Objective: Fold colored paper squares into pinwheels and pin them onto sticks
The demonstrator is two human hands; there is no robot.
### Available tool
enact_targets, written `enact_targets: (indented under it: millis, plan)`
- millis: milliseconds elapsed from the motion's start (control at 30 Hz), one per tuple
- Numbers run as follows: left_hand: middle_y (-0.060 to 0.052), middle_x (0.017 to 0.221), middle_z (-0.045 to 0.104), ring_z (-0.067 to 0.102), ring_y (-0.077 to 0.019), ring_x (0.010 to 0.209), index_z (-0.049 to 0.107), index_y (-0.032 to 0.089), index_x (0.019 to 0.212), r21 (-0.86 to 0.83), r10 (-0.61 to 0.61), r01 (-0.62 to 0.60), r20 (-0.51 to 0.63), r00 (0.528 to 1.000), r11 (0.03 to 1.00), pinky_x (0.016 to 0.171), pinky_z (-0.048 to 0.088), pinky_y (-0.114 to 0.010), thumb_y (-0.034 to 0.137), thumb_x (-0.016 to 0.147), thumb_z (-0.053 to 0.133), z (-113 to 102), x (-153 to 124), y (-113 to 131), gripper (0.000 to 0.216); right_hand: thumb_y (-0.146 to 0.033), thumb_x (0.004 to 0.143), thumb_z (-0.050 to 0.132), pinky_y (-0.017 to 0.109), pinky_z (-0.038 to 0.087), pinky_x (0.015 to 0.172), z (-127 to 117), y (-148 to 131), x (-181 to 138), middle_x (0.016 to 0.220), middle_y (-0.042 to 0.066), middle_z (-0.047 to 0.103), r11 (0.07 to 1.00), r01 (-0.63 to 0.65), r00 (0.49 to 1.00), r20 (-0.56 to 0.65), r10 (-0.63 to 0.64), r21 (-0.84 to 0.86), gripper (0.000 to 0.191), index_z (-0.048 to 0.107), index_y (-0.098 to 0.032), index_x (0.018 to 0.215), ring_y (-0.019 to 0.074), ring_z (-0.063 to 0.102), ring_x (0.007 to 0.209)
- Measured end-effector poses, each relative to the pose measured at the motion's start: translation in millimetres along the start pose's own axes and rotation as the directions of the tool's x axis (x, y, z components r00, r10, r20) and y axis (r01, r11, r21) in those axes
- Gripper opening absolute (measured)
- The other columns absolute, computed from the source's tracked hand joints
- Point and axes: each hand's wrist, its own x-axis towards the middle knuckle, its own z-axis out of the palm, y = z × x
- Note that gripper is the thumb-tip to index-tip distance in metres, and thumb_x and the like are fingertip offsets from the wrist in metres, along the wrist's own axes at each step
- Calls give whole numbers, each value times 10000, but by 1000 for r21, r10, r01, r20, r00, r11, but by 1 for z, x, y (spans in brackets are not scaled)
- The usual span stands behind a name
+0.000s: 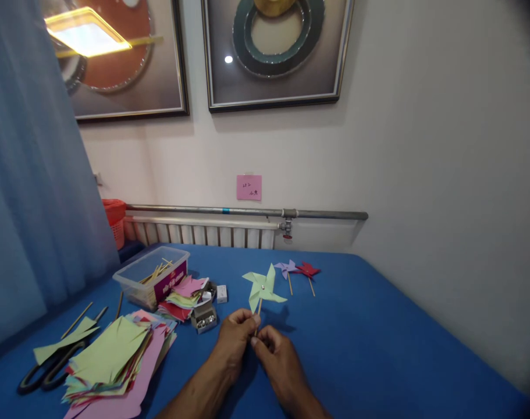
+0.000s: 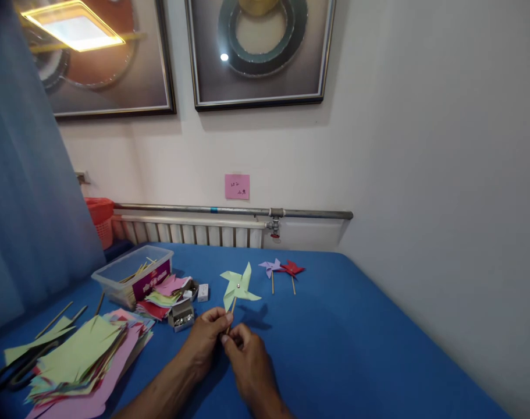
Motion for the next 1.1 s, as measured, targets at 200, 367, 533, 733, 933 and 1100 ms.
enact_targets:
  millis: [200,367,533,733,933,1100]
  plan:
    - [57,520,504,394,-68,498,560,172,614,37,3,-4,31,1000,999,530,289,-226,500,556,907,0,1,-1,481,-401,792,702,254,282,521,-1,-5,1,562,-51,537,998,-53,998,-34,54,24,249,587,-224,661,126,411,519]
    - [50,501,507,385,-69,487,514,190,581,67,5,-5,-6,1000,998,519,277,-230,562,515,904,1,2,0,543,-387,781,689,260,314,538,-1,-8,1,573,-45,569,998,-47,996,-73,45,-33,220,593,-231,660,141,464,535]
    - [47,477,497,362,-66,466,508,193,550,101,19,-15,-42,999,995,507,254,-235,580,504,886,2,4,2,543,-382,823,600,268,322,564,-3,-8,3,605,-33,588,974,-68,994,-95,48,-215,207,573,-230,685,157,511,579]
    - [51,473,489,360,-71,462,509,200,563,105,9,-3,-63,998,994,506,248,-236,573,521,863,-2,6,1,516,-394,847,560,268,341,564,-2,-9,5,623,-32,588,973,-72,997,-43,64,-219,200,578,-231,733,158,515,577]
    - [54,461,478,343,-64,455,494,203,550,120,13,-5,-63,998,993,505,244,-236,577,538,859,-1,6,-1,522,-383,852,537,270,350,569,-2,-12,2,640,-24,614,971,-73,997,-53,62,-227,195,600,-227,752,161,534,584]
    - [52,456,486,344,-64,436,510,201,558,135,1,5,-43,999,991,495,234,-241,599,529,861,-1,7,-2,532,-375,845,561,264,340,556,-3,-13,2,618,-24,623,971,-81,994,-88,62,-224,184,595,-232,733,162,539,570]
